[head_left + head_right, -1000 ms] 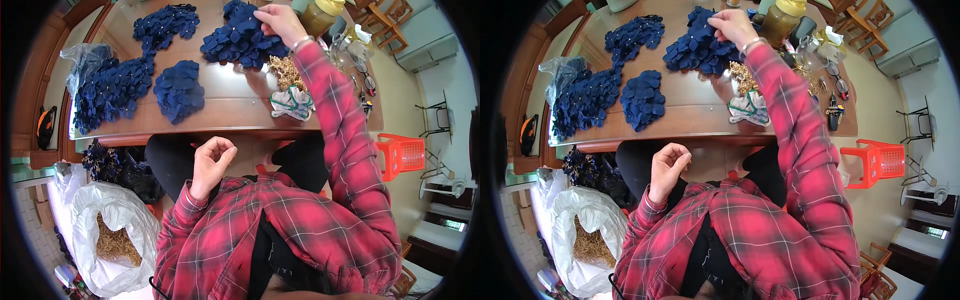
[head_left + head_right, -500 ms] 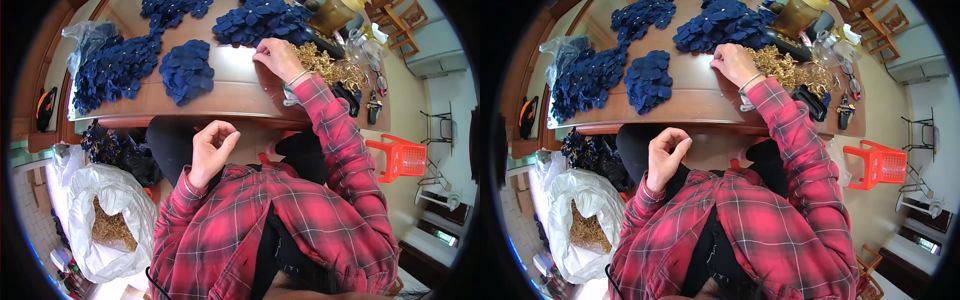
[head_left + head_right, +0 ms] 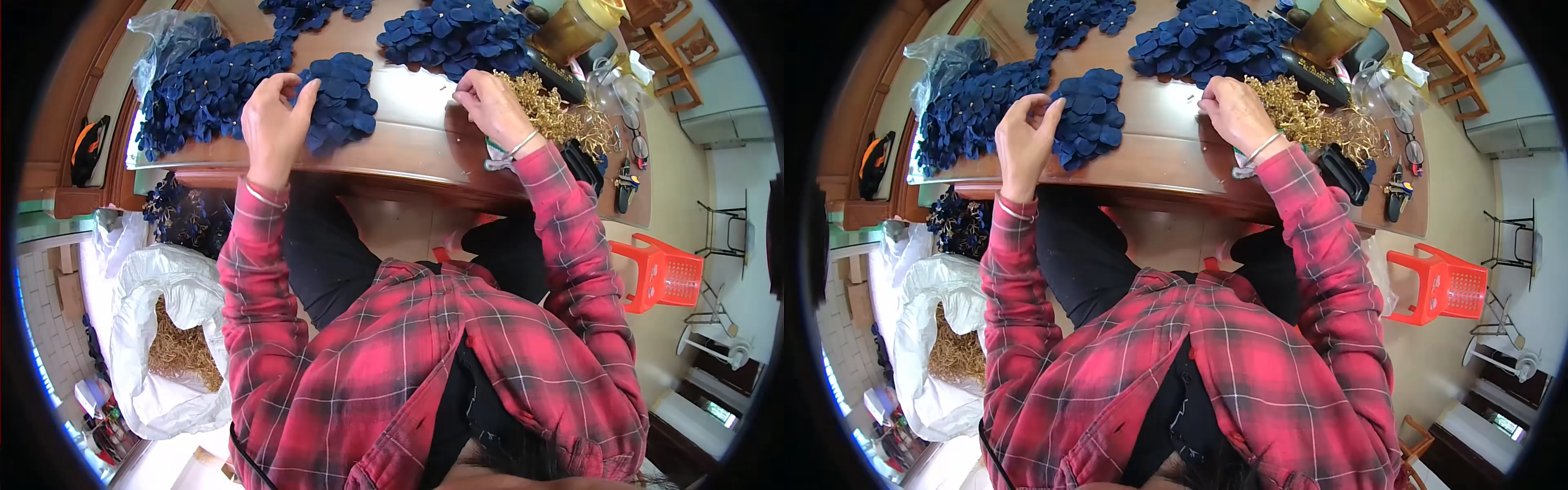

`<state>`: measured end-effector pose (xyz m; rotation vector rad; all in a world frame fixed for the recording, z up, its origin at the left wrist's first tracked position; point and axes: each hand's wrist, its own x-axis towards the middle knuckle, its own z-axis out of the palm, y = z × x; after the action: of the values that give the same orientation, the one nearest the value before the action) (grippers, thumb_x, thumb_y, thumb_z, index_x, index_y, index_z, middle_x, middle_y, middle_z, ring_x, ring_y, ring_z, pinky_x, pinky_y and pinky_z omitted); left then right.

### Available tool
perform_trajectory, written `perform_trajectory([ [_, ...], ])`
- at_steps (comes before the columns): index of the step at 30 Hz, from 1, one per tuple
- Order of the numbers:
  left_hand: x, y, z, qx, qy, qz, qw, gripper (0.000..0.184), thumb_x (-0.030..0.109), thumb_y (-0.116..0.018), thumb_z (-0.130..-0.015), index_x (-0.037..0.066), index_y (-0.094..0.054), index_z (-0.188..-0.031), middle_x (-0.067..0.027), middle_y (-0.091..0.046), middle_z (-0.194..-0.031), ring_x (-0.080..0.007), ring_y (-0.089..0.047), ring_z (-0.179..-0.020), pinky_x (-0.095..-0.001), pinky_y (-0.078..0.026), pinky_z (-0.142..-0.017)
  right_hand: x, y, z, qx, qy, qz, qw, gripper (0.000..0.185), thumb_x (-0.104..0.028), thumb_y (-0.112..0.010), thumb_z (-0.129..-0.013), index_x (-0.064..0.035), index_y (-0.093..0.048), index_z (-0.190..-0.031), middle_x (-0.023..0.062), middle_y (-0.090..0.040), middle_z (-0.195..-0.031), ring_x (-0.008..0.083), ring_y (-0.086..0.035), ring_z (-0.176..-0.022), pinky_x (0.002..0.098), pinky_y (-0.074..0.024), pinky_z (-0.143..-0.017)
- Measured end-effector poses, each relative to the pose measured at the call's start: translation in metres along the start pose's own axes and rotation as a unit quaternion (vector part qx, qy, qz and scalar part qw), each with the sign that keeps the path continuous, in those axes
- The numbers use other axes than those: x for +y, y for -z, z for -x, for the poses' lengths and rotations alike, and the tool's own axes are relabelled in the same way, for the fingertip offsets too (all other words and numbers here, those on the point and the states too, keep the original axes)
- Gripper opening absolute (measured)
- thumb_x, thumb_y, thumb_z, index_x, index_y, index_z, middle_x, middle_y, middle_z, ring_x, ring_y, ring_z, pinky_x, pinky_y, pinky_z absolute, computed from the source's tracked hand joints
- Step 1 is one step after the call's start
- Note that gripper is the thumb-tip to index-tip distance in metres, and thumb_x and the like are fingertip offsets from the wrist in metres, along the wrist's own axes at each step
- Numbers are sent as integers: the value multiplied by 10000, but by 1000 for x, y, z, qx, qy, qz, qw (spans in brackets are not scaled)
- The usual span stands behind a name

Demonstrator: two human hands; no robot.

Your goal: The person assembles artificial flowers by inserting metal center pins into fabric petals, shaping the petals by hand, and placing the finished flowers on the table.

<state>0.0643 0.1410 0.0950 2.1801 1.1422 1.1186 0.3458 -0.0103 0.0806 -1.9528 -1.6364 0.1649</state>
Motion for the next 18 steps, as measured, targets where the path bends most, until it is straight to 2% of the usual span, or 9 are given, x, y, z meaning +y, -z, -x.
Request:
perform_trajectory([
  [3, -7, -4, -4, -21, 8, -30, 999, 153, 111, -751, -810, -3, -725, -909, -63, -688, -765, -165, -555, -611, -266, -462, -585, -11, 10, 8, -6, -21, -51, 998, 98, -75, -657, -866, 22, -649, -869, 81, -651, -728, 184, -579, -561, 334, -477, -572],
  [8, -6, -5, -3, -34, 37, -3, 999, 159, 111, -763, -799, -14, -739, -894, -67, -683, -714, -156, -539, -578, -265, -461, -573, -21, 22, 21, -32, -112, -170, 979, 50, -33, -623, -901, 12, -645, -897, 51, -638, -733, 116, -569, -576, 261, -470, -550],
  [12, -3, 1, 4, 10, -16, 41, 999, 138, 92, -762, -808, -20, -740, -886, -48, -672, -689, -122, -531, -569, -235, -448, -562, -22, 22, 29, -18, -162, -344, 925, 44, -16, -612, -918, 10, -646, -925, 54, -653, -763, 102, -583, -602, 213, -477, -552],
  [13, -3, 1, 5, 9, -17, 41, 999, 138, 92, -762, -808, -20, -740, -886, -48, -672, -689, -122, -531, -569, -235, -448, -562, -23, 22, 31, -17, -163, -345, 924, 44, -16, -612, -918, 10, -646, -925, 54, -653, -763, 102, -583, -602, 213, -477, -552],
  [17, -8, 0, 7, -6, 40, 187, 982, 115, 72, -758, -824, -29, -740, -875, -19, -669, -700, -82, -517, -584, -202, -429, -560, -28, 20, 38, -16, -174, -377, 910, 44, -10, -613, -918, 11, -647, -938, 60, -664, -789, 97, -588, -612, 199, -488, -564],
  [18, -8, 1, 7, -7, 40, 186, 982, 115, 72, -758, -824, -29, -740, -875, -19, -669, -700, -82, -517, -584, -202, -429, -560, -29, 20, 41, -16, -174, -378, 909, 44, -10, -613, -918, 11, -647, -938, 60, -664, -789, 97, -588, -612, 199, -488, -564],
])
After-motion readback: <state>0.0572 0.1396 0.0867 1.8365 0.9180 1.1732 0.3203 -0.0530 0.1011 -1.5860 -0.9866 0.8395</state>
